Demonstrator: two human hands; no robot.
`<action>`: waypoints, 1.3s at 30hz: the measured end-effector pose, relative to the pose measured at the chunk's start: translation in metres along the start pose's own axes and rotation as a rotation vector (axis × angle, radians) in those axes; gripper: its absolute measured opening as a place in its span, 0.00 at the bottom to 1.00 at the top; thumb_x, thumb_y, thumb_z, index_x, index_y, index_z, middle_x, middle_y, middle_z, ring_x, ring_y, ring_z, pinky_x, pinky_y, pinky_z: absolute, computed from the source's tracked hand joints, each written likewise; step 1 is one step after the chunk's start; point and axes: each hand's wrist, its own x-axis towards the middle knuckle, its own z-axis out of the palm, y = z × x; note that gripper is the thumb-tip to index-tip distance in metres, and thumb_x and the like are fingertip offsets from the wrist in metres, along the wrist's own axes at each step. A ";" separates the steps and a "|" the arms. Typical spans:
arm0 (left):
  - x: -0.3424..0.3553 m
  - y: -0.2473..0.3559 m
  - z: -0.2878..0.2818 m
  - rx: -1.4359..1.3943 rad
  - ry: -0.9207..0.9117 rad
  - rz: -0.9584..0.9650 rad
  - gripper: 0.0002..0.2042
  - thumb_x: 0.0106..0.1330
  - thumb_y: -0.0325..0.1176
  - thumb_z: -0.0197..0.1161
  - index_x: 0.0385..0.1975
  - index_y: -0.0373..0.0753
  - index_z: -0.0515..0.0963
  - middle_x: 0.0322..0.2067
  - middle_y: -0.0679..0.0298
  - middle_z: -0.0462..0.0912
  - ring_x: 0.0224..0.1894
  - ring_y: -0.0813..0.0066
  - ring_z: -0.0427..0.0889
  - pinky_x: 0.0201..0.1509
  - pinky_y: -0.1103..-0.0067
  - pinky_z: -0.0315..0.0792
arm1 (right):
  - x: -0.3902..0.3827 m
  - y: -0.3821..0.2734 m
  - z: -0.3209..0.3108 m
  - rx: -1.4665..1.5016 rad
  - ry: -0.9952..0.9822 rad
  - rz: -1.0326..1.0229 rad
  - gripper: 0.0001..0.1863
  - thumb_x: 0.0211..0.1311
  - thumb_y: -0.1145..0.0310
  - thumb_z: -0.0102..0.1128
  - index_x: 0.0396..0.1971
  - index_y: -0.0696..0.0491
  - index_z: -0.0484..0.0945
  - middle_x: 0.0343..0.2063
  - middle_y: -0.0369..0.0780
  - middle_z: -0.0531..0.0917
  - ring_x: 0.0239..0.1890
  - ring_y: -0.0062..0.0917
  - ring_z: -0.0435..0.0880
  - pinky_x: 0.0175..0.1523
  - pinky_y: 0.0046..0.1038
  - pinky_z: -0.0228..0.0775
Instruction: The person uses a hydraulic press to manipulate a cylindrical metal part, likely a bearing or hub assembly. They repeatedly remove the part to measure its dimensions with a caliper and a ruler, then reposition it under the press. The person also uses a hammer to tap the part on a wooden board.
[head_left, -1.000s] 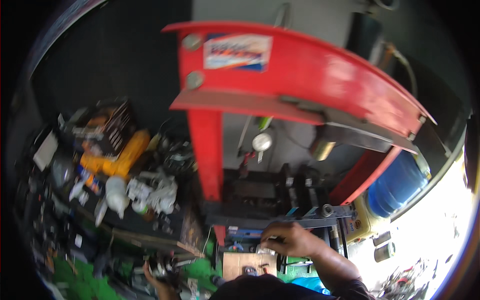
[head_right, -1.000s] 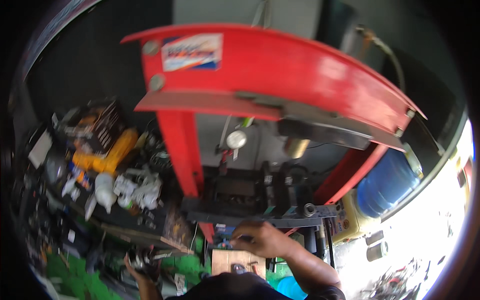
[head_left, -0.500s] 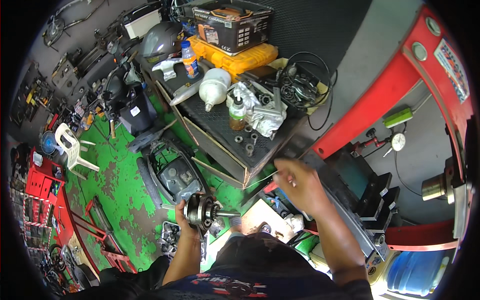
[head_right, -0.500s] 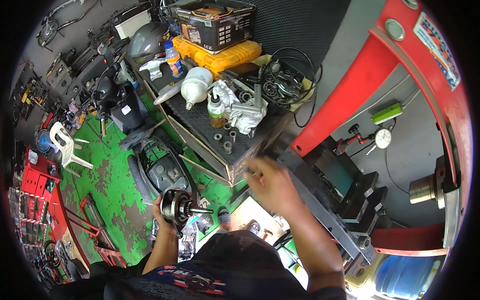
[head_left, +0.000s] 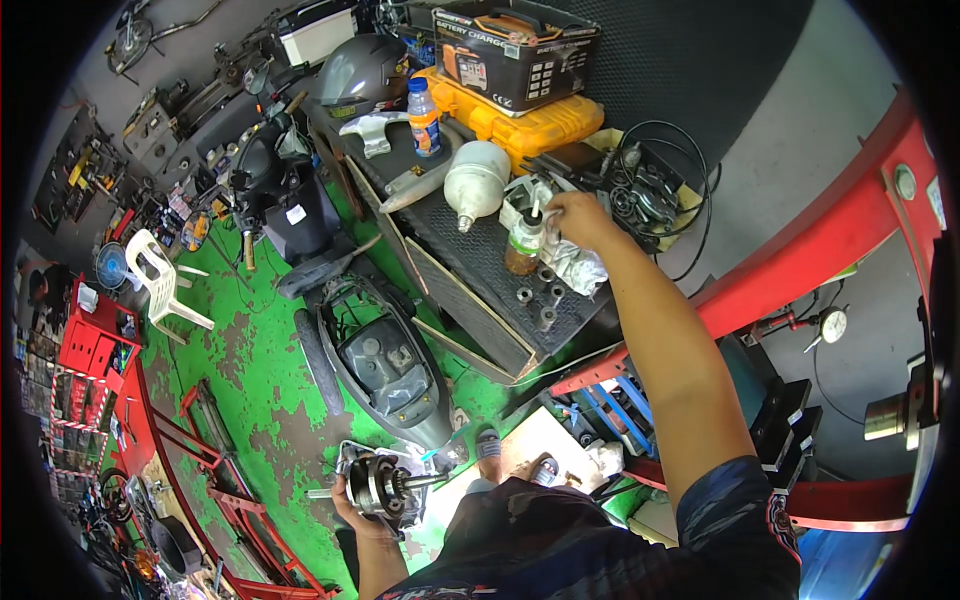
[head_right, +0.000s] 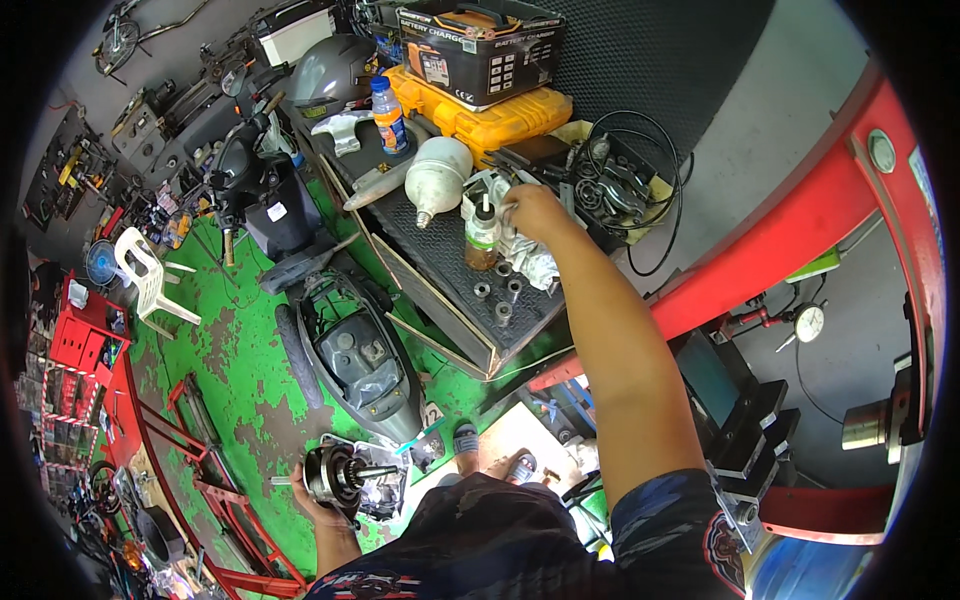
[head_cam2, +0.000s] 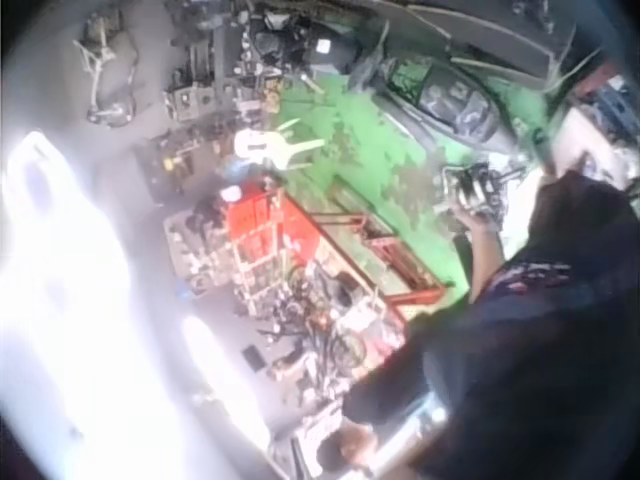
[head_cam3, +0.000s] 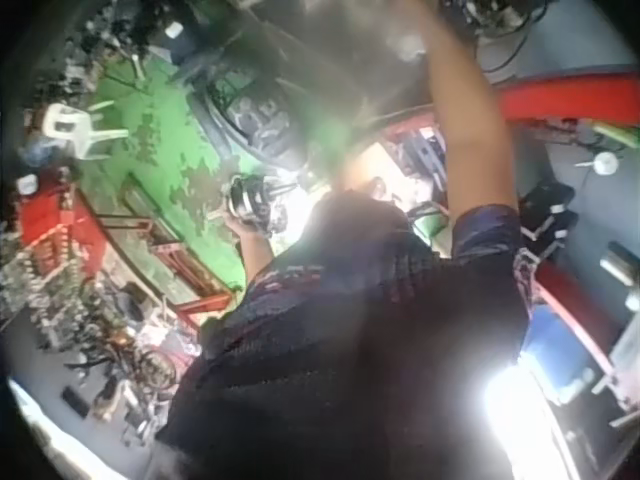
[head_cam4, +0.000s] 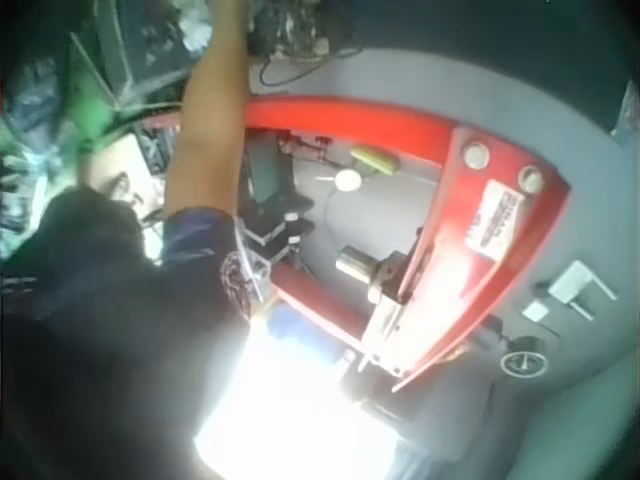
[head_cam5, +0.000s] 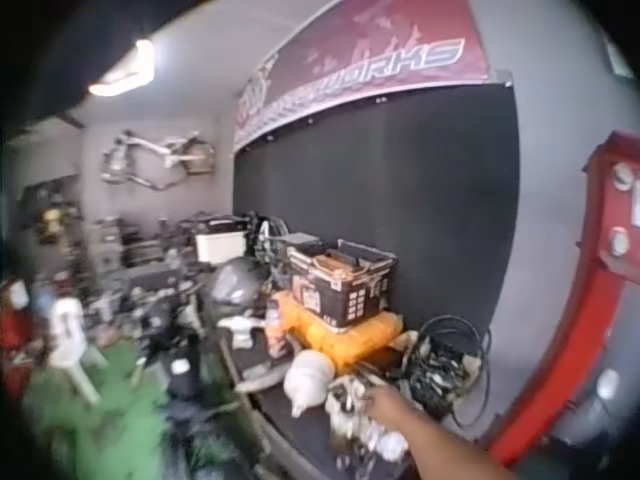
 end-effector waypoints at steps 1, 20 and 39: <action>-0.001 0.002 -0.002 0.022 0.055 0.020 0.34 0.68 0.60 0.50 0.54 0.30 0.78 0.44 0.47 0.87 0.46 0.52 0.87 0.51 0.61 0.84 | 0.000 0.000 0.000 -0.007 0.109 0.048 0.16 0.59 0.69 0.68 0.47 0.56 0.86 0.45 0.51 0.88 0.51 0.46 0.86 0.58 0.39 0.77; 0.017 0.006 0.001 0.051 -0.014 0.013 0.33 0.69 0.59 0.50 0.52 0.30 0.79 0.43 0.46 0.87 0.45 0.50 0.88 0.51 0.60 0.83 | 0.022 -0.011 0.017 -0.084 0.040 0.107 0.25 0.43 0.68 0.79 0.45 0.57 0.84 0.44 0.52 0.87 0.50 0.47 0.86 0.55 0.39 0.77; 0.038 0.011 0.102 -0.038 -0.065 -0.074 0.26 0.69 0.54 0.51 0.48 0.35 0.80 0.42 0.50 0.87 0.44 0.54 0.87 0.53 0.60 0.80 | -0.058 -0.118 -0.107 1.007 0.329 -0.320 0.14 0.82 0.61 0.50 0.56 0.54 0.73 0.30 0.32 0.73 0.30 0.14 0.69 0.38 0.20 0.67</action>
